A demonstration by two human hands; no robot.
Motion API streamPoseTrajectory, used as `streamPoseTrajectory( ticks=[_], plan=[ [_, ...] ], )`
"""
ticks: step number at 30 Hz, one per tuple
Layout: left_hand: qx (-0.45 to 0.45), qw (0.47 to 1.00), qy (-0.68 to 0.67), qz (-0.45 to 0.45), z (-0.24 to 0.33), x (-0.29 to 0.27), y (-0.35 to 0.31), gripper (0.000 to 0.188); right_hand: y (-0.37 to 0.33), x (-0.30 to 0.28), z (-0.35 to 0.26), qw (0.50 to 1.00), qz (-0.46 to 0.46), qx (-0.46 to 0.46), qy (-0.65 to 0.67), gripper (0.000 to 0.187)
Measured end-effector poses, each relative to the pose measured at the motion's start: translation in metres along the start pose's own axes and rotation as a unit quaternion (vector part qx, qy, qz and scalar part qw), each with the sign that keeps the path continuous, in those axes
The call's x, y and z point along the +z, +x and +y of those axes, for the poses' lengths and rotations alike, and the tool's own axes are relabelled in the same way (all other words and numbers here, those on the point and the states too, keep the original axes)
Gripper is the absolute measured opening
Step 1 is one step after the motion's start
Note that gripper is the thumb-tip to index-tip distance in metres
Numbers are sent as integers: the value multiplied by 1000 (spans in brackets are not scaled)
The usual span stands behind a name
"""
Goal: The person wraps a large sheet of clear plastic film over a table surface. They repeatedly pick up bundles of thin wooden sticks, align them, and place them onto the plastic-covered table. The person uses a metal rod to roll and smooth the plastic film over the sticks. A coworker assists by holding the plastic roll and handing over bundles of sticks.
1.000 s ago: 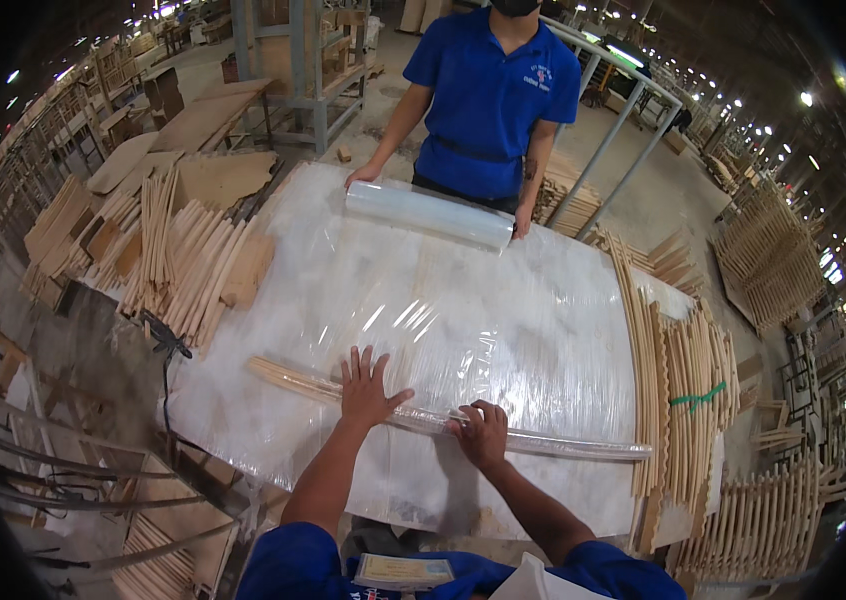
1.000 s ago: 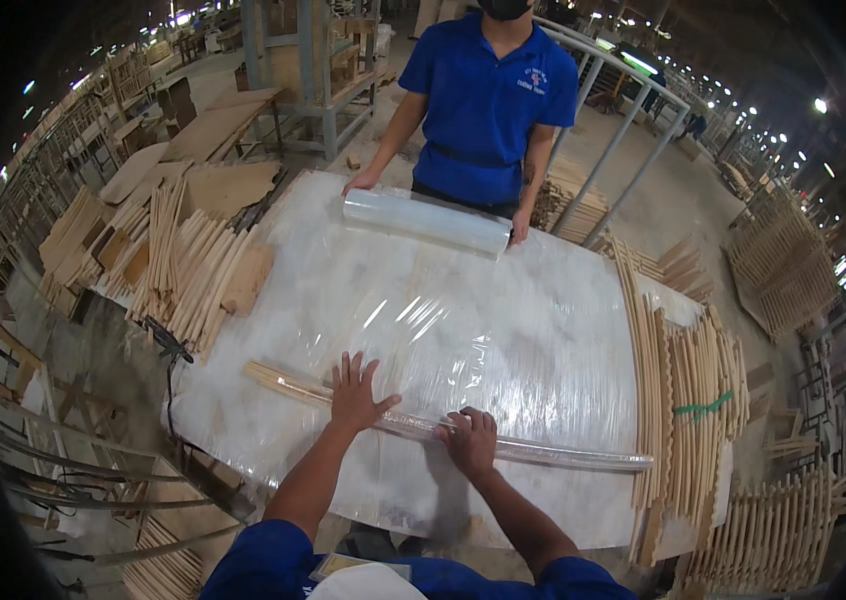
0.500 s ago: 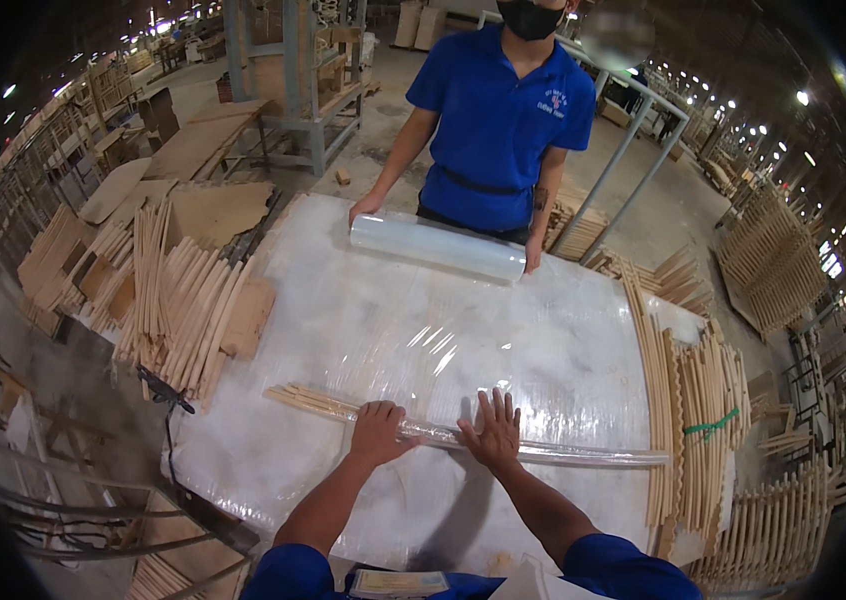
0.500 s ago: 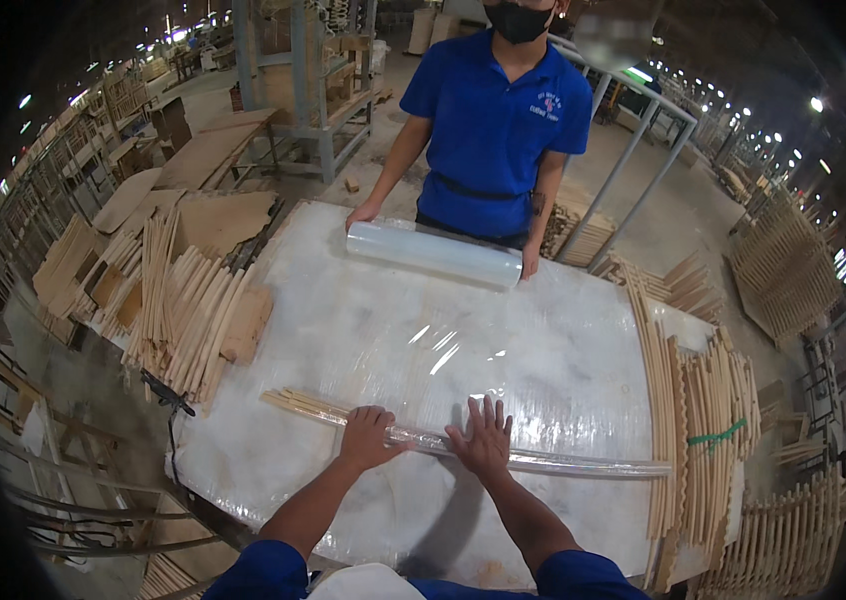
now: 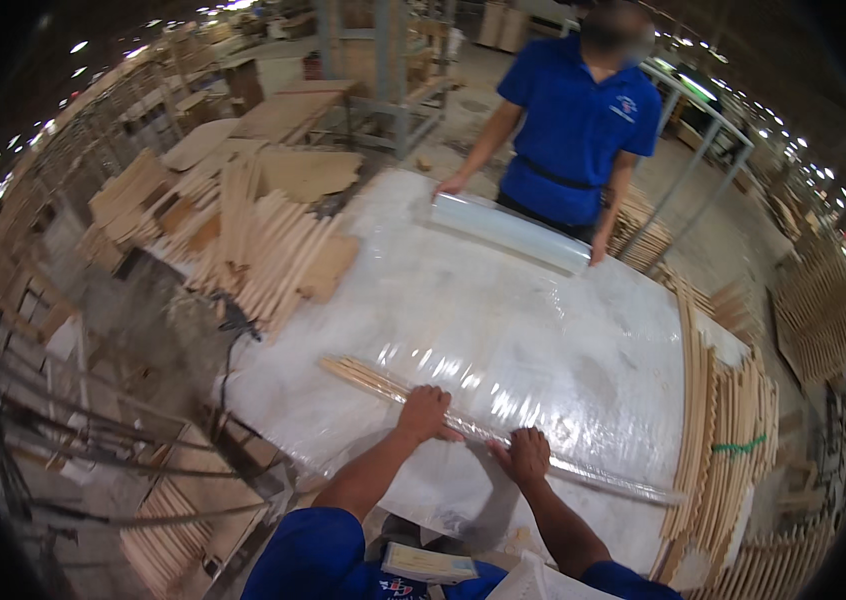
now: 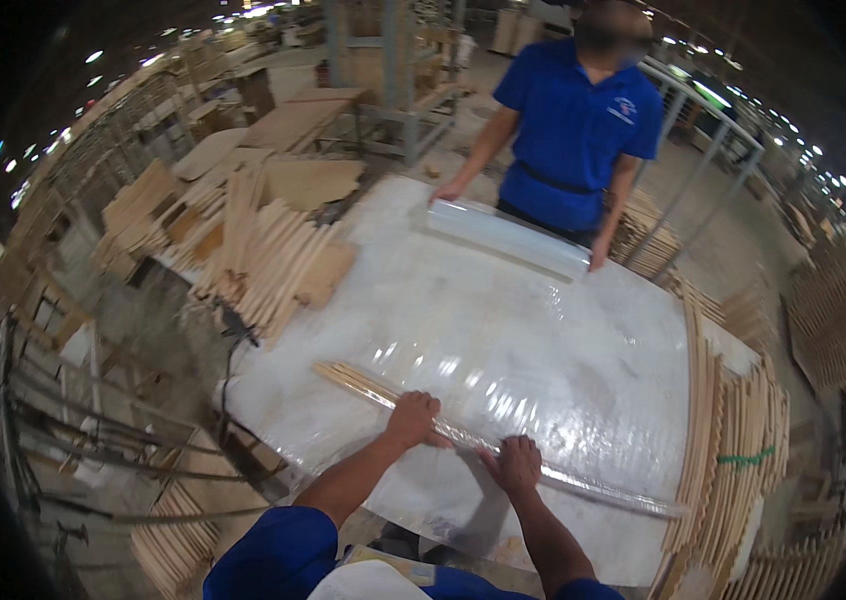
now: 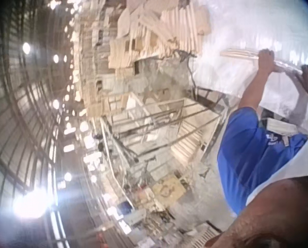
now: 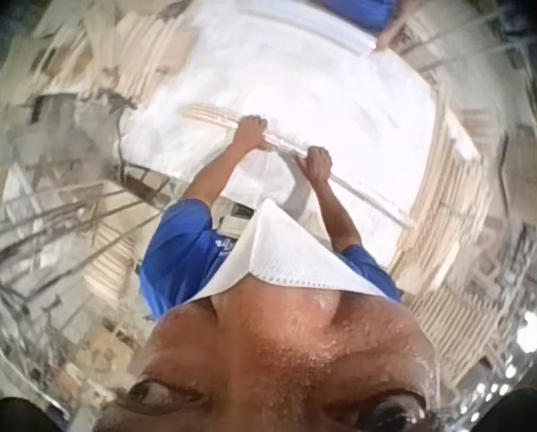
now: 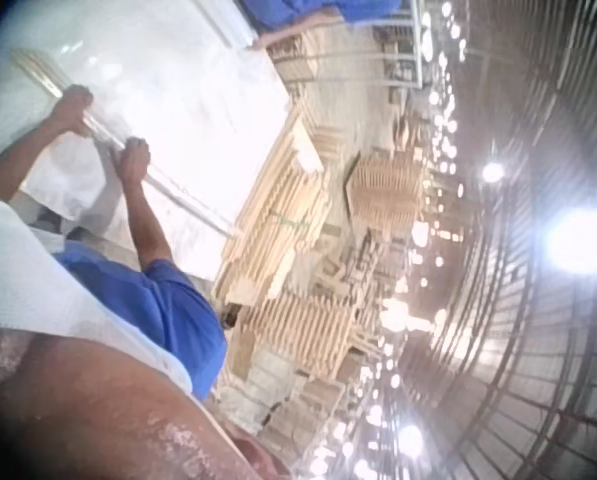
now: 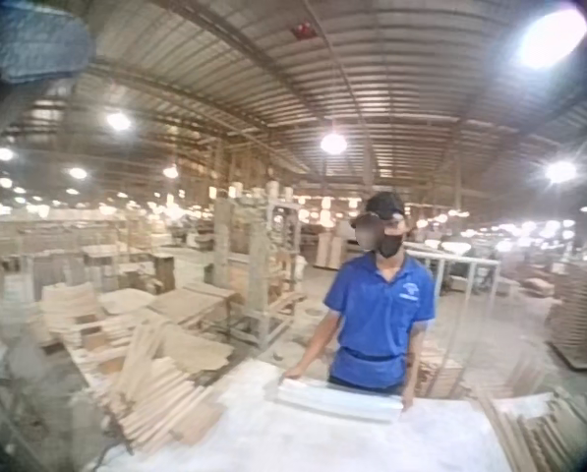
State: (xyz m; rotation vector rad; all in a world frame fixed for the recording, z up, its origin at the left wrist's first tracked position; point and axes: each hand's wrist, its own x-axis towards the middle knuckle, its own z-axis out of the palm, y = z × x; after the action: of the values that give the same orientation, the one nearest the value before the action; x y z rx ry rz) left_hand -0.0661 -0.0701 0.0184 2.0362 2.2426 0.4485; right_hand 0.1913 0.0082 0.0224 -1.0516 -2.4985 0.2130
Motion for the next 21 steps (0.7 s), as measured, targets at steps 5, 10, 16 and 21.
streamPoseTrajectory(
  ticks=[5, 10, 16, 21],
  plan=[
    [-6, 999, -15, -40, 27, -9, -32, 95, -68, -10, 1, 999, -23, 17, -33, 56],
    [-22, 998, -47, -31, 20, -20, -27, 87, -86, -9, -14, 1000, 16, 12, 21, 79],
    [-94, 987, -109, 75, 16, -12, -1, 88, -21, -10, 7, 999, 11, 45, 7, 82],
    [11, 985, -53, 165, 16, -6, 24, 88, 31, -4, 34, 995, -12, 100, -9, 87]
  ],
)
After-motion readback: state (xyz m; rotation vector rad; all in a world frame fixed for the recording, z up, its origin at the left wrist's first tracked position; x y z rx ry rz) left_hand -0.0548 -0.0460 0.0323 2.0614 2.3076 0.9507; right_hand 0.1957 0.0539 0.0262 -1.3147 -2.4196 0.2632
